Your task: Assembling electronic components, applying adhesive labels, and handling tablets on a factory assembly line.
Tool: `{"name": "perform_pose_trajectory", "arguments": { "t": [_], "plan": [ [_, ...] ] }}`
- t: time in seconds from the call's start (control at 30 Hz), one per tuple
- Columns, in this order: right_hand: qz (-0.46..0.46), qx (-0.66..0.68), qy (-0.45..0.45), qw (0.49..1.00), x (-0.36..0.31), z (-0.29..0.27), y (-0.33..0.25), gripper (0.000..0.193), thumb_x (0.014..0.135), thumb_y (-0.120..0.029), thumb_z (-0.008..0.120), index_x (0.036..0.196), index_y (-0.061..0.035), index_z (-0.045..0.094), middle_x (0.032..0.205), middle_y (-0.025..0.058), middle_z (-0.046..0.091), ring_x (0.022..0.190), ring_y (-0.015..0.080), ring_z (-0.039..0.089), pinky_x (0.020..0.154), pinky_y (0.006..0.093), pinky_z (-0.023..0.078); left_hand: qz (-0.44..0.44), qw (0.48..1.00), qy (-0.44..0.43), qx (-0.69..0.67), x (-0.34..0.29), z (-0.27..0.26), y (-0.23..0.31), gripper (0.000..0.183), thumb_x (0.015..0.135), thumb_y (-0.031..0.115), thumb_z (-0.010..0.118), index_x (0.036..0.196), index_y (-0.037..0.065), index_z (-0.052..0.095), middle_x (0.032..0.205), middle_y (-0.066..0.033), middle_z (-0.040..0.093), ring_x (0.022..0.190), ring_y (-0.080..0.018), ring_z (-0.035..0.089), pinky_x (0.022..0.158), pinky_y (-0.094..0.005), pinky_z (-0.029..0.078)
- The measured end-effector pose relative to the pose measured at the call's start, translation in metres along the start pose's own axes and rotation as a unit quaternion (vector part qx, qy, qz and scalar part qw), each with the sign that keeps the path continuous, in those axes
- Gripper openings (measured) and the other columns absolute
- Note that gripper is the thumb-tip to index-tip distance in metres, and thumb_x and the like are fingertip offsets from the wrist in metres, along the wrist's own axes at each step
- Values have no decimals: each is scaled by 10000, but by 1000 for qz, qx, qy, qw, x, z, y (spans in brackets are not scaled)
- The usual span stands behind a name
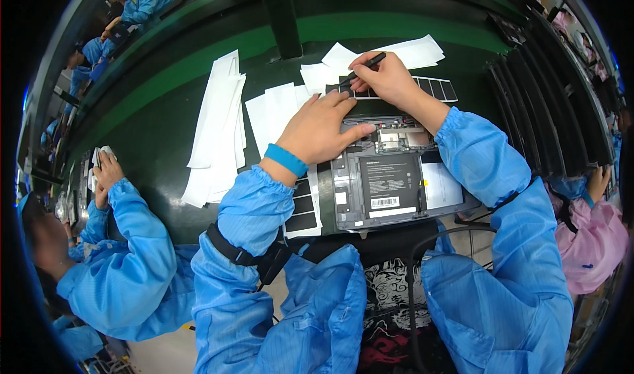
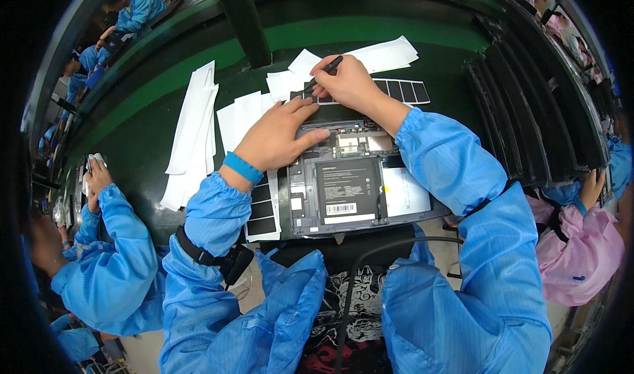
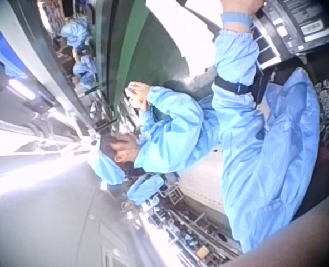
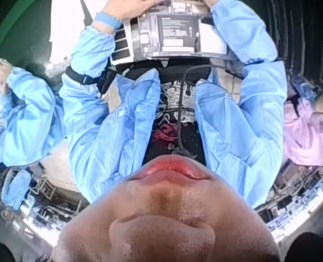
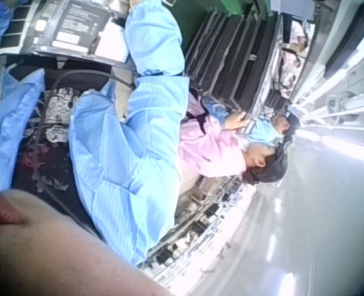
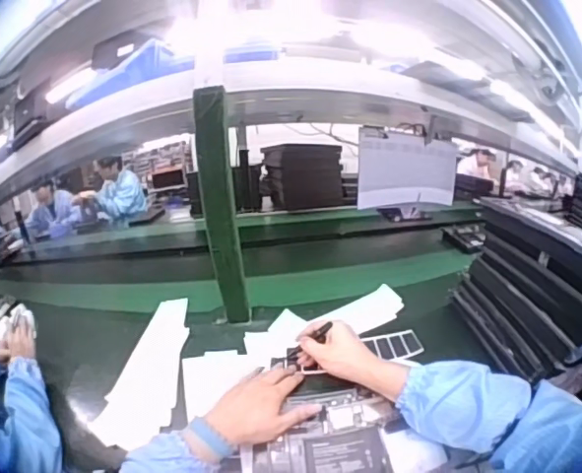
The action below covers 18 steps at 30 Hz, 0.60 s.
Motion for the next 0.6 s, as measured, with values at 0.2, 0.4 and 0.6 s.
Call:
{"name": "perform_pose_trajectory", "arguments": {
  "t": [0.2, 0.4, 0.6],
  "plan": [
    [2, 0, -9, 1000, 0, 3, -5, 198, 924, -113, 561, 997, 63, 617, 809, 139, 671, 723, 165, 676, 673, 267, 565, -2, 1000, -9, 6, 3, -3, -1, 692, 883, 540, 552, 1272, -31, 520, 1229, -217, 545, 1092, -380, 568, 956, -430, 437],
    [-23, 3, 4, 1000, -4, 4, -14, 186, 924, -108, 563, 994, 57, 612, 811, 140, 667, 732, 166, 676, 676, 267, 563, 26, 1000, 13, 13, -2, -5, 5, 719, 874, 559, 544, 1299, -19, 509, 1283, -227, 542, 1083, -372, 585, 944, -430, 431],
    [-47, 139, 76, 986, -3, -26, -34, 188, 880, -101, 603, 939, 74, 637, 771, 171, 686, 695, 202, 696, 649, 281, 573, 19, 999, -3, 39, -1, -2, 9, 707, 882, 557, 526, 1318, 0, 504, 1353, -226, 491, 1179, -375, 526, 1023, -434, 355]
  ]
}}
Point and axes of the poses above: each hand's wrist, its own x-axis towards the middle knuckle, its own z-axis out of the palm, y = z × x, the point moved 5 cm from there along x, towards the middle knuckle
